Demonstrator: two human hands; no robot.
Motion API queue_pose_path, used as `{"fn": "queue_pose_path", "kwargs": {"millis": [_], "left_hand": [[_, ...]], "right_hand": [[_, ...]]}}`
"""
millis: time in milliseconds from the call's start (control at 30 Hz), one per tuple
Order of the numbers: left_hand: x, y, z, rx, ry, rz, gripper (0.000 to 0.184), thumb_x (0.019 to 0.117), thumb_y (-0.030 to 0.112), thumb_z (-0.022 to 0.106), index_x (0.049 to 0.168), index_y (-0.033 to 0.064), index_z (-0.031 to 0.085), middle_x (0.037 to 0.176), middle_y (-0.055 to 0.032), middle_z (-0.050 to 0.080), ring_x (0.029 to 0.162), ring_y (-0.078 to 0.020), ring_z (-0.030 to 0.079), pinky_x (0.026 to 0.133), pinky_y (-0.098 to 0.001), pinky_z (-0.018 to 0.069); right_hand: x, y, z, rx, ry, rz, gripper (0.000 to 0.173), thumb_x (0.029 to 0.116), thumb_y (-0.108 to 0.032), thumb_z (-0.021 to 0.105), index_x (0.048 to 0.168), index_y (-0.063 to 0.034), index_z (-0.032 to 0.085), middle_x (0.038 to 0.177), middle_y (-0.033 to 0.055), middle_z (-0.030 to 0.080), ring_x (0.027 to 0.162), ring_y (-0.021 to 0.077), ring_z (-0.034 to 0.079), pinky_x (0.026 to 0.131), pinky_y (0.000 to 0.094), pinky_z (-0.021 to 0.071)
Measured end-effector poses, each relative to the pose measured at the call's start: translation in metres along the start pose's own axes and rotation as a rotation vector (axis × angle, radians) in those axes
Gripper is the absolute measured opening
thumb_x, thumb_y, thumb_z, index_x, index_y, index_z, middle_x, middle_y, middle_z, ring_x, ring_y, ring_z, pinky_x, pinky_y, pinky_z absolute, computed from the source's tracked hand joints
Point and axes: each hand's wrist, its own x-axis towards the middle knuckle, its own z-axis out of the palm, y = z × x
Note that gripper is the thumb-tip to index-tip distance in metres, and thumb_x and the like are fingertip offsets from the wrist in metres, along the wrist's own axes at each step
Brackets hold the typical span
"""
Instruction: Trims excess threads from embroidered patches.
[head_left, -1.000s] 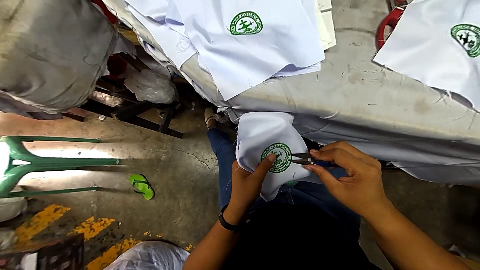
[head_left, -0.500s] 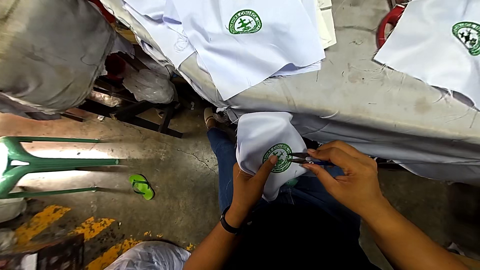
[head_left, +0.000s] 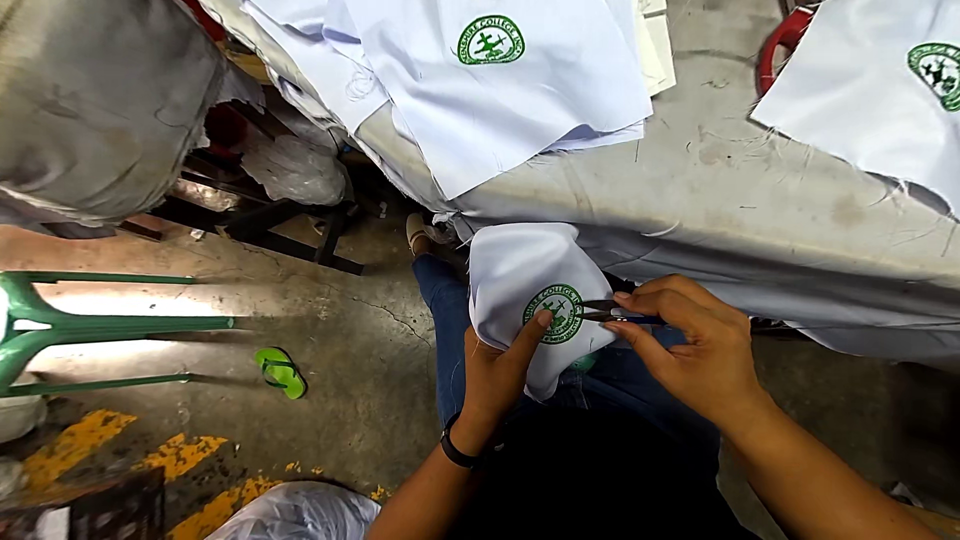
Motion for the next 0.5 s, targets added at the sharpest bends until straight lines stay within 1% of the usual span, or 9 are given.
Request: {"fn": "queue_pose_path", "kwargs": {"millis": [67, 133, 200, 233, 267, 333, 400, 500], "left_hand": [[-0.0001, 0.0001, -0.0006, -0.003, -0.008, 0.006, 0.026, 0.0890, -0.006, 0.068, 0.112, 0.0048, 0.066, 0.094, -0.0013, 0.076, 0.086, -0.0100, 0.074, 0.082, -0.0302, 0.0627], [-0.0009, -0.0001, -0.0002, -0.007, -0.010, 0.002, 0.025, 0.0891, -0.006, 0.068, 0.112, 0.0042, 0.066, 0.093, -0.0016, 0.076, 0.085, -0.0102, 0.074, 0.082, -0.0303, 0.0629], [-0.0025, -0.0018, 0.0011, -0.023, -0.004, -0.002, 0.024, 0.0892, -0.006, 0.068, 0.112, 0.0030, 0.066, 0.093, -0.0025, 0.076, 0.085, -0.0105, 0.074, 0.082, -0.0306, 0.0631], [-0.0029, -0.0027, 0.0021, -0.031, 0.007, -0.002, 0.024, 0.0891, -0.006, 0.068, 0.111, 0.0025, 0.066, 0.093, -0.0028, 0.076, 0.085, -0.0107, 0.074, 0.082, -0.0306, 0.0631], [-0.0028, -0.0036, 0.0029, -0.038, 0.020, 0.002, 0.024, 0.0893, -0.006, 0.068, 0.112, 0.0026, 0.066, 0.093, -0.0029, 0.076, 0.085, -0.0108, 0.074, 0.082, -0.0307, 0.0631], [-0.0017, -0.0040, 0.0037, -0.049, 0.037, 0.008, 0.025, 0.0904, -0.005, 0.068, 0.114, 0.0025, 0.065, 0.094, -0.0033, 0.076, 0.086, -0.0114, 0.074, 0.082, -0.0314, 0.0629], [-0.0010, -0.0043, 0.0042, -0.058, 0.054, 0.014, 0.024, 0.0903, -0.005, 0.068, 0.113, 0.0023, 0.065, 0.094, -0.0036, 0.075, 0.086, -0.0119, 0.074, 0.082, -0.0315, 0.0628], [-0.0010, -0.0041, 0.0039, -0.055, 0.054, 0.014, 0.024, 0.0902, -0.005, 0.068, 0.113, 0.0019, 0.065, 0.094, -0.0040, 0.075, 0.086, -0.0122, 0.074, 0.083, -0.0318, 0.0627]], "right_hand": [[0.0004, -0.0001, 0.0014, 0.011, 0.018, 0.026, 0.020, 0.0926, -0.022, 0.074, 0.101, -0.0040, 0.075, 0.098, 0.0064, 0.069, 0.089, 0.0069, 0.064, 0.073, 0.0197, 0.0528], [0.0014, -0.0001, 0.0020, 0.015, 0.048, 0.058, 0.021, 0.0931, -0.022, 0.074, 0.102, -0.0029, 0.072, 0.098, 0.0063, 0.068, 0.082, 0.0031, 0.060, 0.066, 0.0155, 0.0482], [0.0019, -0.0011, 0.0018, 0.018, 0.057, 0.079, 0.021, 0.0931, -0.021, 0.074, 0.103, -0.0029, 0.071, 0.100, 0.0057, 0.068, 0.081, 0.0014, 0.060, 0.065, 0.0142, 0.0472], [0.0010, -0.0020, 0.0020, 0.023, 0.055, 0.086, 0.022, 0.0929, -0.022, 0.074, 0.104, -0.0030, 0.072, 0.100, 0.0055, 0.068, 0.081, 0.0017, 0.060, 0.065, 0.0148, 0.0478], [-0.0003, -0.0028, 0.0022, 0.023, 0.050, 0.086, 0.022, 0.0929, -0.023, 0.074, 0.104, -0.0037, 0.073, 0.100, 0.0051, 0.068, 0.084, 0.0026, 0.062, 0.067, 0.0158, 0.0503], [-0.0027, -0.0038, 0.0028, 0.002, 0.047, 0.068, 0.022, 0.0929, -0.025, 0.074, 0.104, -0.0053, 0.075, 0.100, 0.0051, 0.068, 0.089, 0.0070, 0.064, 0.073, 0.0216, 0.0531], [-0.0034, -0.0048, 0.0026, -0.025, 0.045, 0.048, 0.021, 0.0929, -0.025, 0.074, 0.104, -0.0075, 0.077, 0.099, 0.0048, 0.068, 0.092, 0.0103, 0.063, 0.077, 0.0266, 0.0523], [-0.0021, -0.0046, 0.0019, -0.040, 0.042, 0.036, 0.020, 0.0930, -0.025, 0.074, 0.104, -0.0087, 0.078, 0.100, 0.0040, 0.068, 0.094, 0.0114, 0.063, 0.079, 0.0282, 0.0523]]}}
